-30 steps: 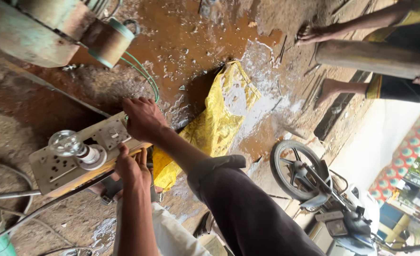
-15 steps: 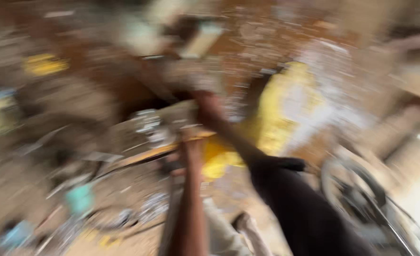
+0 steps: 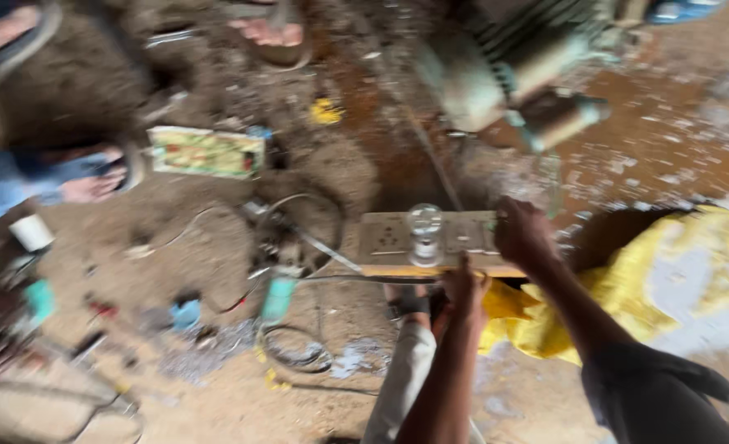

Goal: The person is working on a multi-socket power strip placed on the floor. They are using their hands to manipulate wires and components within the socket unit, likely performing a repair or installation. The person is wearing sandals.

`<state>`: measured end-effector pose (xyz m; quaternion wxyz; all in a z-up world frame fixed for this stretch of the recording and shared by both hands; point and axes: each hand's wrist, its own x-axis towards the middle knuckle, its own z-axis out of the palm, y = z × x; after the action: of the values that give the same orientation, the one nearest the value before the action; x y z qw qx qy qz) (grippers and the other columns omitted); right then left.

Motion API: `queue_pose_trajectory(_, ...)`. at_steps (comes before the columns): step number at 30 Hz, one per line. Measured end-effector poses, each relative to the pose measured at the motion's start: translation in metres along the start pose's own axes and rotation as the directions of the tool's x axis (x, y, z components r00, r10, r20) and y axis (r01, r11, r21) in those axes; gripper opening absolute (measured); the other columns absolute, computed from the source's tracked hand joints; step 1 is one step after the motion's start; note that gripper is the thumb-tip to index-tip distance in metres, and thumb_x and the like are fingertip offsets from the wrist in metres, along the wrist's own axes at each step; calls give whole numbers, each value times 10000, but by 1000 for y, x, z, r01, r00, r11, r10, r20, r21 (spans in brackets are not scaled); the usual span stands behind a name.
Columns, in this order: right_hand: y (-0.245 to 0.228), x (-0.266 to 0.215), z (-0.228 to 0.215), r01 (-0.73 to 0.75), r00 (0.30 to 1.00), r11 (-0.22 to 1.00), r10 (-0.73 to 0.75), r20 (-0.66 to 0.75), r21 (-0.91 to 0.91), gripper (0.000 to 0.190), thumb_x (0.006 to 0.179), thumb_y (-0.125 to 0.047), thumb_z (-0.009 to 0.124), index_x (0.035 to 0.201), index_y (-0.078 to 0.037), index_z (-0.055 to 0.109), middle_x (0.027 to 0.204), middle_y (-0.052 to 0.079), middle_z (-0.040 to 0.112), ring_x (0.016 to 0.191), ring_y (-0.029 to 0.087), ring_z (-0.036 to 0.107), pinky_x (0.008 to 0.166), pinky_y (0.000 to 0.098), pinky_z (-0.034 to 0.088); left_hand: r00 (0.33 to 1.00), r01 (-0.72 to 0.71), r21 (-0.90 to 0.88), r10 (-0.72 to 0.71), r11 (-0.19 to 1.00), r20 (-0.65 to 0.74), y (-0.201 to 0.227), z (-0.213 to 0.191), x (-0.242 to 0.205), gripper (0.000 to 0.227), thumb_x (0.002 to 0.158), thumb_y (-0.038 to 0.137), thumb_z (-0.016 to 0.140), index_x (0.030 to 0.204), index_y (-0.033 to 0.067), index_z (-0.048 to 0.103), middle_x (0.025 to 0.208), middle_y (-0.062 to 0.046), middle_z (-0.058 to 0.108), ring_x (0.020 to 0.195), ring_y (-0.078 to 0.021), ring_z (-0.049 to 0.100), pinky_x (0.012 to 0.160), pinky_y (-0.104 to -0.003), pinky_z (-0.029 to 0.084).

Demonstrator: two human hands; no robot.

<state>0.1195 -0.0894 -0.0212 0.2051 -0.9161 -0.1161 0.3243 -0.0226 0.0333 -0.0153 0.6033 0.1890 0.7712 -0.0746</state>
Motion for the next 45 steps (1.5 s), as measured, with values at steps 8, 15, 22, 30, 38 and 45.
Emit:
queue_pose_trajectory(8, -4, 6, 4, -83, 996, 996, 85, 30, -39, 204, 911, -127, 565, 1098, -53, 602, 1012, 214, 679, 1004, 412, 629, 863, 562, 500, 998, 37, 49, -38, 998, 40, -24, 29, -13, 527, 957, 292, 702, 1342, 5, 485, 1283, -143, 546, 1065, -281, 616, 864, -384, 656)
queue_pose_trajectory(15, -34, 1, -33, -70, 997, 996, 68, 48, 59, 105, 966, -75, 536, 1054, -44, 584, 894, 184, 655, 917, 363, 614, 880, 530, 472, 999, 6, 93, -10, 996, 48, -10, 34, -31, 449, 954, 300, 685, 1281, 31, 536, 1260, -107, 547, 1060, -240, 613, 854, -348, 666)
queue_pose_trajectory(22, -34, 2, -34, -63, 996, 997, 60, 65, 46, 78, 951, -68, 533, 1019, -51, 568, 868, 162, 632, 891, 345, 598, 873, 515, 462, 999, 15, 92, -18, 996, 39, -5, 37, -40, 448, 965, 291, 677, 1292, 36, 511, 1254, -93, 551, 1069, -228, 613, 872, -337, 660)
queue_pose_trajectory(30, -30, 1, -32, -27, 999, 999, 26, 39, 34, 49, 947, -65, 555, 995, -57, 561, 839, 151, 617, 842, 331, 592, 868, 494, 466, 998, 55, 63, -55, 997, 7, -6, 40, -41, 469, 959, 276, 684, 1332, 90, 469, 1273, -72, 560, 1095, -216, 602, 892, -344, 656)
queue_pose_trajectory(38, -31, -2, -31, 16, 1000, 997, -16, -10, 72, 50, 922, -47, 574, 972, -48, 566, 841, 165, 626, 846, 357, 603, 881, 499, 463, 998, 54, 71, -56, 996, 18, -5, 37, -42, 428, 971, 266, 680, 1310, 60, 518, 1258, -98, 575, 1064, -230, 612, 891, -342, 659)
queue_pose_trajectory(45, -29, 0, -28, 21, 999, 996, -18, -33, 88, 51, 906, -40, 587, 951, -56, 570, 849, 166, 633, 865, 375, 603, 859, 510, 455, 998, 58, 72, -57, 996, -17, -5, 39, -39, 429, 967, 250, 690, 1307, 65, 504, 1242, -91, 571, 1024, -221, 611, 838, -327, 662)
